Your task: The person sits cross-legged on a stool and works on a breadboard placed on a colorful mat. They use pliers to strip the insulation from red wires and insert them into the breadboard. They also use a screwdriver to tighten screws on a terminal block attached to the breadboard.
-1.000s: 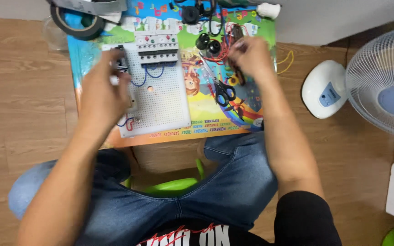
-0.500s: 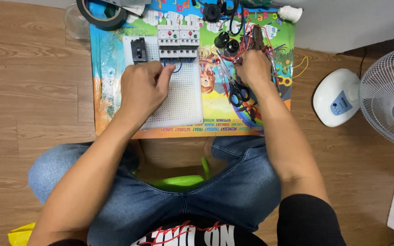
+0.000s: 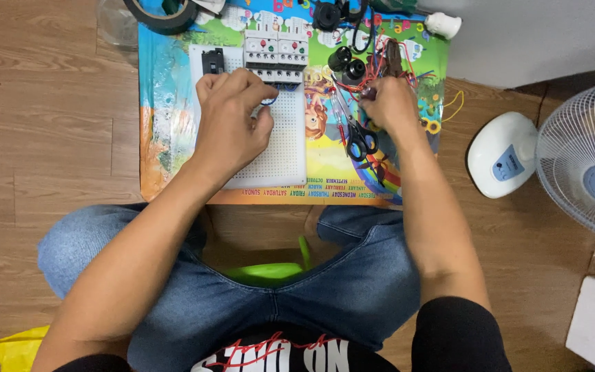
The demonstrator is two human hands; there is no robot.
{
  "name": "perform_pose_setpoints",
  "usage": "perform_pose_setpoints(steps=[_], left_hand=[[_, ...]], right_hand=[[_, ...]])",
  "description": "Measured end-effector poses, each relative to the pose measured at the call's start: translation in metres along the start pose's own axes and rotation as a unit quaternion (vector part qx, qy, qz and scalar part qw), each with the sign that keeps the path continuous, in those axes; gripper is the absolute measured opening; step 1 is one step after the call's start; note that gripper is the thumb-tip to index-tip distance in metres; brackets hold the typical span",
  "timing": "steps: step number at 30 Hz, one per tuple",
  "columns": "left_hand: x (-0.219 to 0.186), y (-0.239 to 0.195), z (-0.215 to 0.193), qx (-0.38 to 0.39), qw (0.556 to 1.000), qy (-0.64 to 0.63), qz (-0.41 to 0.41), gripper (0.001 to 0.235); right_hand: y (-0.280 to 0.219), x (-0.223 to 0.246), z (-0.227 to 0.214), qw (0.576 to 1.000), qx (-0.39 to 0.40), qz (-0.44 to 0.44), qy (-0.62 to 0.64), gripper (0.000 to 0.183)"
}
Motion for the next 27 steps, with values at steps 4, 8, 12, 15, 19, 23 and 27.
perform_pose_setpoints(steps=[4,8,12,15,19,23,27], left_hand=[[0.004,-0.002,0.007,0.000,1.000,0.013,0.014,0.015],[0.003,0.000,0.012,0.014,1.000,0.009,0.025,0.011],[-0.002,0.002,0.011,0.045,0.999,0.002,0.012,0.011],[0.003,-0.005,0.021,0.035,0.999,0.016,0.038,0.008],[0.001,-0.006,0.024,0.047,0.998,0.011,0.038,0.006],[0.001,-0.007,0.026,0.060,0.998,0.003,0.033,0.006],[-0.002,-0.007,0.024,0.065,0.997,-0.005,0.036,0.007]], right_hand=[[0.007,-0.013,0.012,0.998,0.009,-0.059,-0.031,0.012],[-0.010,0.004,0.000,0.996,0.052,-0.038,-0.056,0.016],[-0.020,0.011,-0.015,0.997,0.058,-0.032,-0.038,0.018],[-0.009,-0.003,0.004,0.997,0.051,-0.052,-0.039,0.016],[-0.011,-0.006,0.006,0.996,0.051,-0.054,-0.057,0.014],[-0.022,0.007,-0.004,0.994,0.087,-0.038,-0.052,0.017],[-0.024,0.006,-0.009,0.991,0.080,-0.070,-0.081,0.017]])
Point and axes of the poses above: each hand's wrist, its own y-axis towards the middle knuckle, its own z-axis out of the palm, x = y × z, the point moved 1 cm from there along y, towards the middle knuckle, and after that the axes turned 8 degrees about y, right-handed, at the moved point
